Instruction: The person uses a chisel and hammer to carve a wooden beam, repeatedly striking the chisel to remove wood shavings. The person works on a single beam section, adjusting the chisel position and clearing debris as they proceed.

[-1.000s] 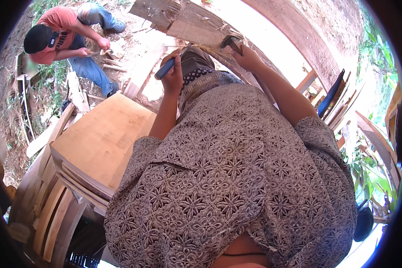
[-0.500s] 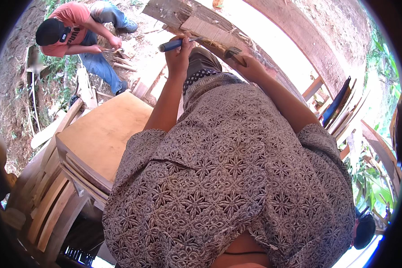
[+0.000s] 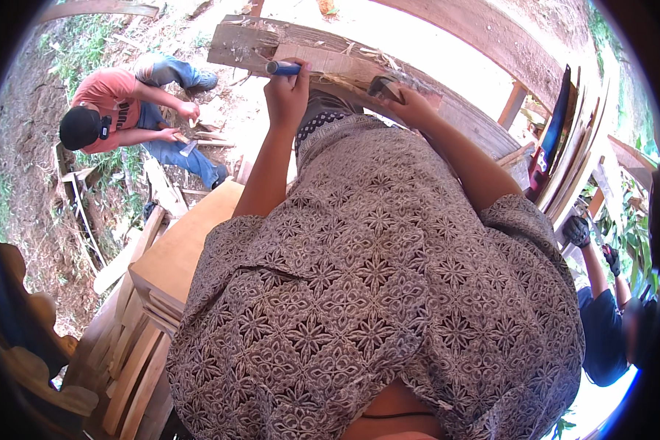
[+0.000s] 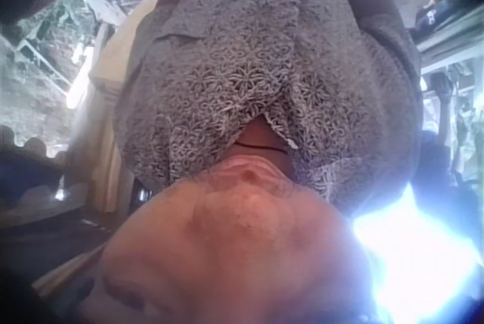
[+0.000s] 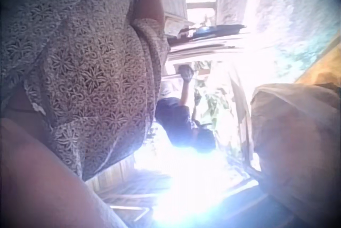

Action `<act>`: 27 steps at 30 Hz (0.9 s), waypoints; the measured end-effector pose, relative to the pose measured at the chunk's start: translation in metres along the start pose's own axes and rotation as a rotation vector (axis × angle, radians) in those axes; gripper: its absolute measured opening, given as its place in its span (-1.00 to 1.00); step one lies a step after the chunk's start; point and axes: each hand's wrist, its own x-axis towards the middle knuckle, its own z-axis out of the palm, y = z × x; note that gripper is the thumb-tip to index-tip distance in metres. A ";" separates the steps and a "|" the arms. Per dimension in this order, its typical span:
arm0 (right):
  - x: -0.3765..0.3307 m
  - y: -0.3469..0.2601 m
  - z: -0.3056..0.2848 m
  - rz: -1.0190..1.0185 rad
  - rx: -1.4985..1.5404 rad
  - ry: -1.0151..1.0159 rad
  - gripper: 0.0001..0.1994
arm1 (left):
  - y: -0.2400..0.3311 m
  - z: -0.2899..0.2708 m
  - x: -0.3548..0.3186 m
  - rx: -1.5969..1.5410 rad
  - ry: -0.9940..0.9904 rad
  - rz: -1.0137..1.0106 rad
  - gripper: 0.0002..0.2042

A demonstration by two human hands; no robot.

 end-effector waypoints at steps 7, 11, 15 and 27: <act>0.000 -0.003 0.005 -0.014 0.039 -0.012 -0.59 | 0.018 0.005 0.003 0.078 -0.021 -0.037 -0.79; -0.002 -0.023 -0.007 -0.029 -0.117 -0.003 -0.55 | 0.001 0.010 0.005 0.074 0.029 0.056 -0.81; -0.025 -0.129 -0.059 -0.179 -0.041 0.123 -0.51 | -0.004 0.001 0.011 0.056 -0.056 0.028 -0.80; -0.014 -0.266 -0.073 -0.636 -0.326 0.061 -0.69 | -0.010 0.011 0.011 0.135 -0.018 0.150 -0.78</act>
